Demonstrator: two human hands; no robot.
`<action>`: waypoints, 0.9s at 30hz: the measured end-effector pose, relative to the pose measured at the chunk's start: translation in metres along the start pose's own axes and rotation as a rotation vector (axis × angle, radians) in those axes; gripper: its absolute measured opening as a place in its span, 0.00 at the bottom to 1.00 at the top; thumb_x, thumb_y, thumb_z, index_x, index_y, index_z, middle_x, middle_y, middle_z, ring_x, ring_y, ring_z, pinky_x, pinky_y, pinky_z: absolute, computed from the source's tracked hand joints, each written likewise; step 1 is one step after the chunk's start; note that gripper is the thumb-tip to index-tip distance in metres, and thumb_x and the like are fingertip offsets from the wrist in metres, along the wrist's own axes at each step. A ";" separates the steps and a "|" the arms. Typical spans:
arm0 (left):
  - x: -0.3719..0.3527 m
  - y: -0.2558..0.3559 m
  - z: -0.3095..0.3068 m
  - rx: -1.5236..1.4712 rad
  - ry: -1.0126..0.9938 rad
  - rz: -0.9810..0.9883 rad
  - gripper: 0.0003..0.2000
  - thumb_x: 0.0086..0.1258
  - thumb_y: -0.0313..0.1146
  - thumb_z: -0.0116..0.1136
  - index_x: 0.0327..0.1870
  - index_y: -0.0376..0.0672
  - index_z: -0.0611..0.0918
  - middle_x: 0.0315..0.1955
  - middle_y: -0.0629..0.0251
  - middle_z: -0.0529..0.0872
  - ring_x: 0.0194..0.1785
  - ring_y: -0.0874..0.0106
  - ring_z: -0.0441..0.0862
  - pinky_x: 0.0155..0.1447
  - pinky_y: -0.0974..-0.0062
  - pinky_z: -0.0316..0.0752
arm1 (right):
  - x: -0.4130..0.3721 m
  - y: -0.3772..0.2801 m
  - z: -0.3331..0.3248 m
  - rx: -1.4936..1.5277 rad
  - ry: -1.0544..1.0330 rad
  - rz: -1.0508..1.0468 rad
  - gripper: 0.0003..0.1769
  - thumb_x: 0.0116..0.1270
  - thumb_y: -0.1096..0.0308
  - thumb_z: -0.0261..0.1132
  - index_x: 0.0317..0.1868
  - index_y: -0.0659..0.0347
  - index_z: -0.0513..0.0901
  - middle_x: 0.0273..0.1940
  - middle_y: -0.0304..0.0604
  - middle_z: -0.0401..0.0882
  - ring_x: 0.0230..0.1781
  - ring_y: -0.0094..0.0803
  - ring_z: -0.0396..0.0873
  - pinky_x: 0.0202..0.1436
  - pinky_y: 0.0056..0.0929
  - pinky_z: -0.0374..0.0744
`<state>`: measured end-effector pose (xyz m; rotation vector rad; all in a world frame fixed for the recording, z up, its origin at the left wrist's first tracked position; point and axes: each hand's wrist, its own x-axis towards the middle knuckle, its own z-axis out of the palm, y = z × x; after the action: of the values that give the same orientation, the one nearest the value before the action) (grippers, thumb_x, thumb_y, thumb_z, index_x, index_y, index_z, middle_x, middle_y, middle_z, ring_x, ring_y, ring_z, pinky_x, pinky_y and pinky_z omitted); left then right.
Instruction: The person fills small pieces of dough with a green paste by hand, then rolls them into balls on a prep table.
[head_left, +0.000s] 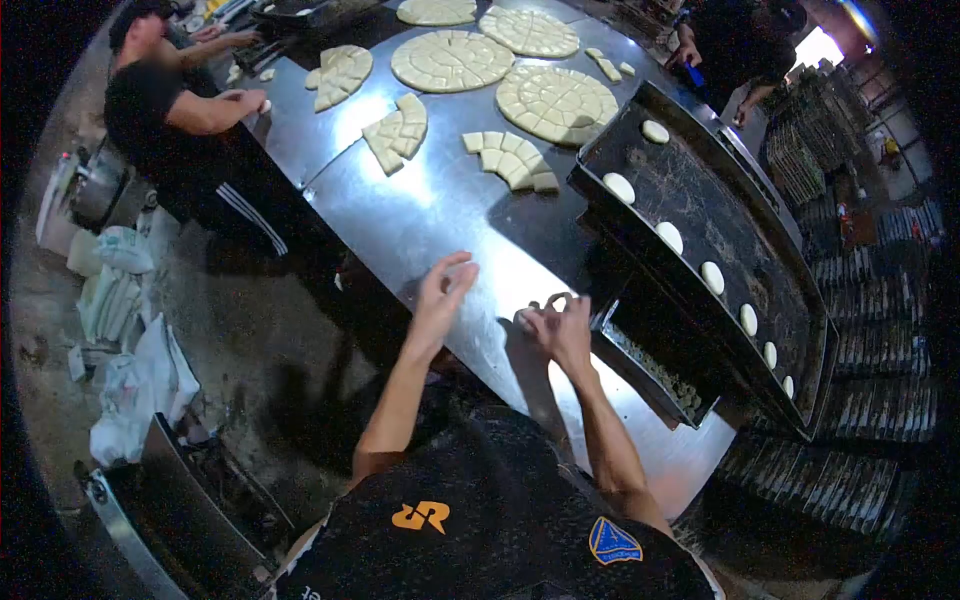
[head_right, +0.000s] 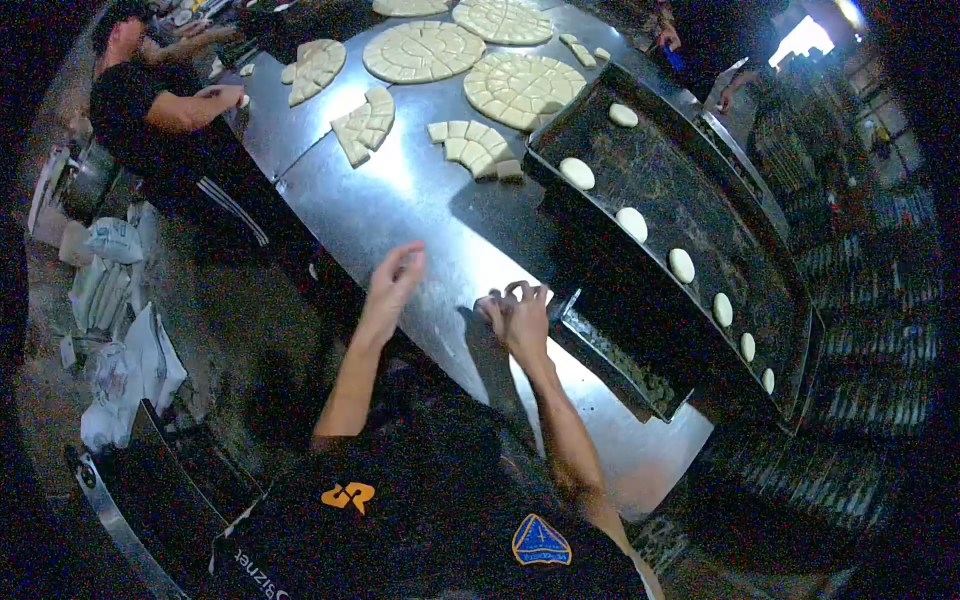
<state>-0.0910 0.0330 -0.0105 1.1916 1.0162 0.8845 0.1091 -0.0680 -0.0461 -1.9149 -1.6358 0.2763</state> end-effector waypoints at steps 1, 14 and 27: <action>-0.001 -0.004 -0.013 0.069 0.020 -0.053 0.23 0.71 0.47 0.57 0.59 0.39 0.76 0.46 0.67 0.80 0.48 0.75 0.74 0.55 0.75 0.69 | 0.013 -0.014 -0.018 -0.053 0.071 -0.070 0.15 0.60 0.60 0.68 0.39 0.65 0.85 0.40 0.50 0.73 0.46 0.45 0.68 0.48 0.40 0.72; 0.102 -0.007 -0.023 0.133 0.038 -0.043 0.19 0.71 0.42 0.59 0.54 0.36 0.80 0.45 0.61 0.84 0.49 0.73 0.78 0.52 0.76 0.72 | 0.058 0.004 0.079 -0.084 0.056 0.116 0.19 0.71 0.58 0.51 0.50 0.65 0.74 0.45 0.57 0.69 0.47 0.51 0.67 0.51 0.47 0.66; 0.339 -0.074 0.018 0.426 0.256 0.327 0.16 0.56 0.34 0.67 0.44 0.42 0.79 0.33 0.58 0.83 0.38 0.58 0.80 0.47 0.60 0.74 | 0.078 -0.054 -0.170 0.241 0.086 -0.003 0.16 0.60 0.67 0.70 0.47 0.62 0.79 0.45 0.43 0.76 0.47 0.30 0.77 0.47 0.28 0.79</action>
<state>0.0332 0.3335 -0.1333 1.6666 1.2807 1.1320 0.1697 -0.0416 0.1368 -1.7194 -1.4773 0.3669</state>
